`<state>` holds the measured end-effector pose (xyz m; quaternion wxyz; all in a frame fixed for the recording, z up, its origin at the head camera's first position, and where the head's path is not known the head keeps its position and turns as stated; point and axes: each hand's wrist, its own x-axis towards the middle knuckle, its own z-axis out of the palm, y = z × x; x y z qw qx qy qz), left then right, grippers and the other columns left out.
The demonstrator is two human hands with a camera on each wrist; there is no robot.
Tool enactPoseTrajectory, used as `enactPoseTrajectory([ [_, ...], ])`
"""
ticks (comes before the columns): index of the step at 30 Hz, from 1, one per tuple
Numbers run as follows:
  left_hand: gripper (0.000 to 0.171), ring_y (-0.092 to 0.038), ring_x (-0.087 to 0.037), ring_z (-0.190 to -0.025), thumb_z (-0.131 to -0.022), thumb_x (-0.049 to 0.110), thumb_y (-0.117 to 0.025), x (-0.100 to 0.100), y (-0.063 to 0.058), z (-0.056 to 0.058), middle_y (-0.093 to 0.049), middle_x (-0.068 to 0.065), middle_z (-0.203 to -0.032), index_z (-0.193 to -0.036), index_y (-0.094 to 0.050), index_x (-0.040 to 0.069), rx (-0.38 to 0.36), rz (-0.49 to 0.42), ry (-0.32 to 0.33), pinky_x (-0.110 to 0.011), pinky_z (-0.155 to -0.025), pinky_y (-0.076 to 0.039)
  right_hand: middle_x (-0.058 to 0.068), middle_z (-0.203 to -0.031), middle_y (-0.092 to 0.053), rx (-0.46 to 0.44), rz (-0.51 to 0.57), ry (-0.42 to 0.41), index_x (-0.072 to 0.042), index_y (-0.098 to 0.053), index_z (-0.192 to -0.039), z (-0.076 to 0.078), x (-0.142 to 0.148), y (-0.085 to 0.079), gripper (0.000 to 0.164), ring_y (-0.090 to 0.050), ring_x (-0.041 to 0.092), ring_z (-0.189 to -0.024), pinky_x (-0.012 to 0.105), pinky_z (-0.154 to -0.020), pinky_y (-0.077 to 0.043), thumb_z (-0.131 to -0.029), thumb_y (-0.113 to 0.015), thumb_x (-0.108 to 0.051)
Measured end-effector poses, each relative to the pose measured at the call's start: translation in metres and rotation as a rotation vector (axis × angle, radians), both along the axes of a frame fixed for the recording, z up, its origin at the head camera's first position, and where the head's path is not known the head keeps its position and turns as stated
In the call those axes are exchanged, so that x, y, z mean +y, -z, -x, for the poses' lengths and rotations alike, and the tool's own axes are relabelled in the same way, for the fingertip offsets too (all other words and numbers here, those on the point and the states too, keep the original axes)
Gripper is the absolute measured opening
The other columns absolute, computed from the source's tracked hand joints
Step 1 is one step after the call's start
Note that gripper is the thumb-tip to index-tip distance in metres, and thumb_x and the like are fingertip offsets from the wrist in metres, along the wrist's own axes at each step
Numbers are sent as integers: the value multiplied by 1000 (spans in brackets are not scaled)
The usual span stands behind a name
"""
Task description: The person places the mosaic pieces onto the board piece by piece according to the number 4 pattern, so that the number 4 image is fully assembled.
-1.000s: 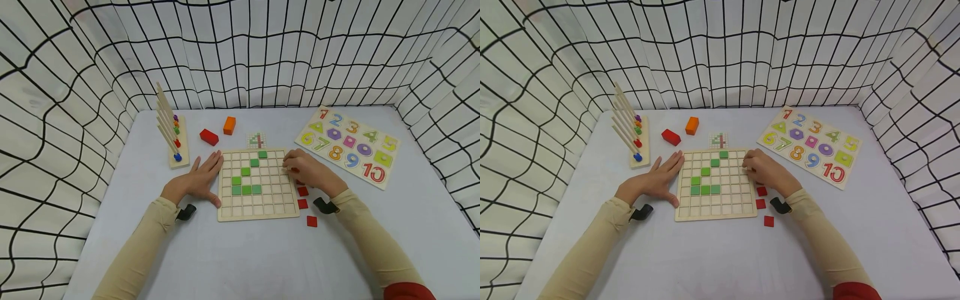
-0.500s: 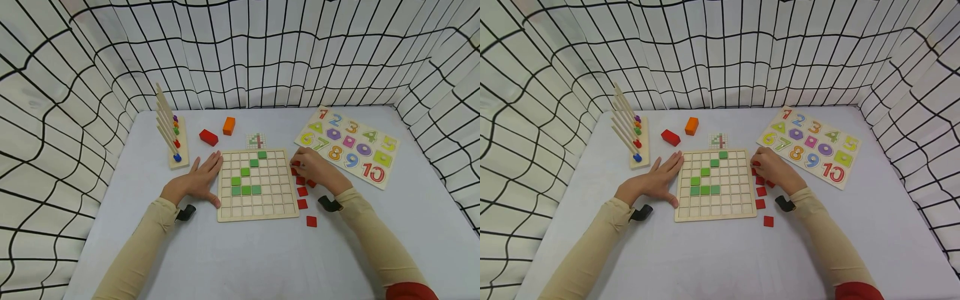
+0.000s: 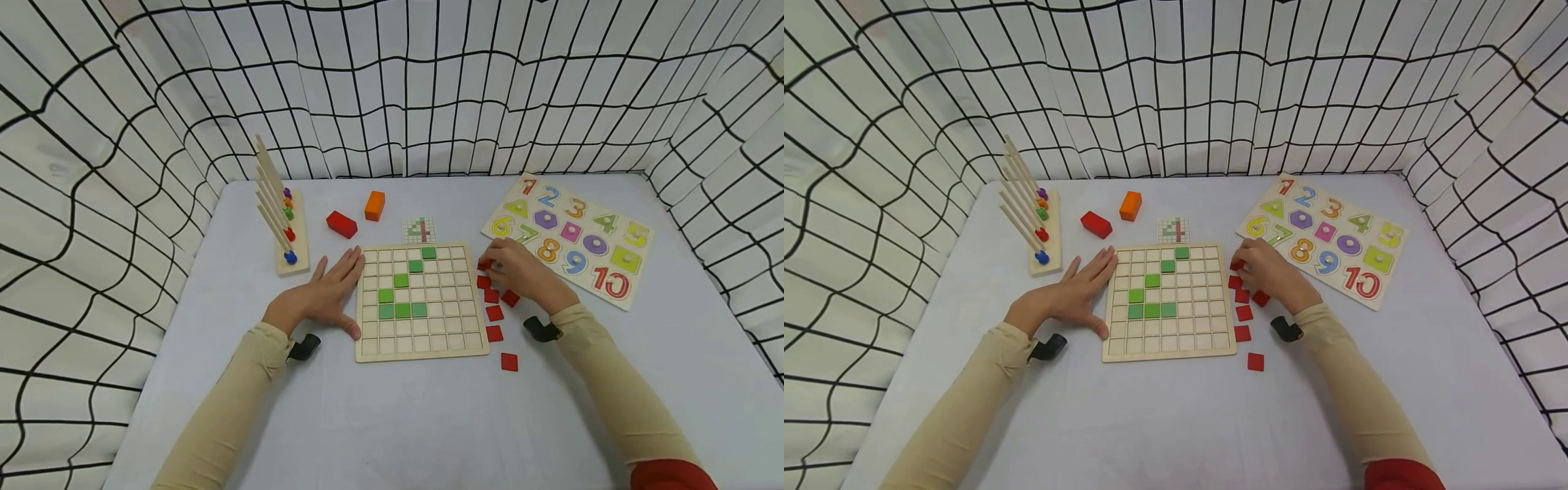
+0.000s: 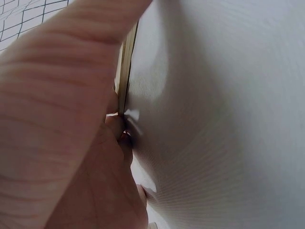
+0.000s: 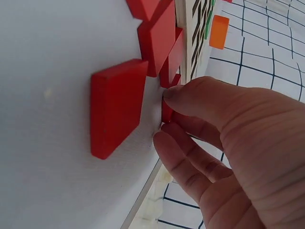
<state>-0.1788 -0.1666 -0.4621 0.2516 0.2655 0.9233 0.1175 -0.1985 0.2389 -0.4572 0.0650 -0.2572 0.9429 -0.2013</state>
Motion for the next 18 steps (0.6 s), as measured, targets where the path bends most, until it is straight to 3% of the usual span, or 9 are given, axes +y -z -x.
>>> enactPoseTrajectory([
  [18, 153, 13, -37, -169, -70, 68, -91, -1, 2, 0, 15, -16, -181, -171, 4, 3, 7, -3, 7, -68, -133, 9, 15, -113, -69, -11, 11, -56, -1, -79, -117, 9, -1, -1, 22, -67, 27, -98, 43, -89, -64, -95, -77, -2],
])
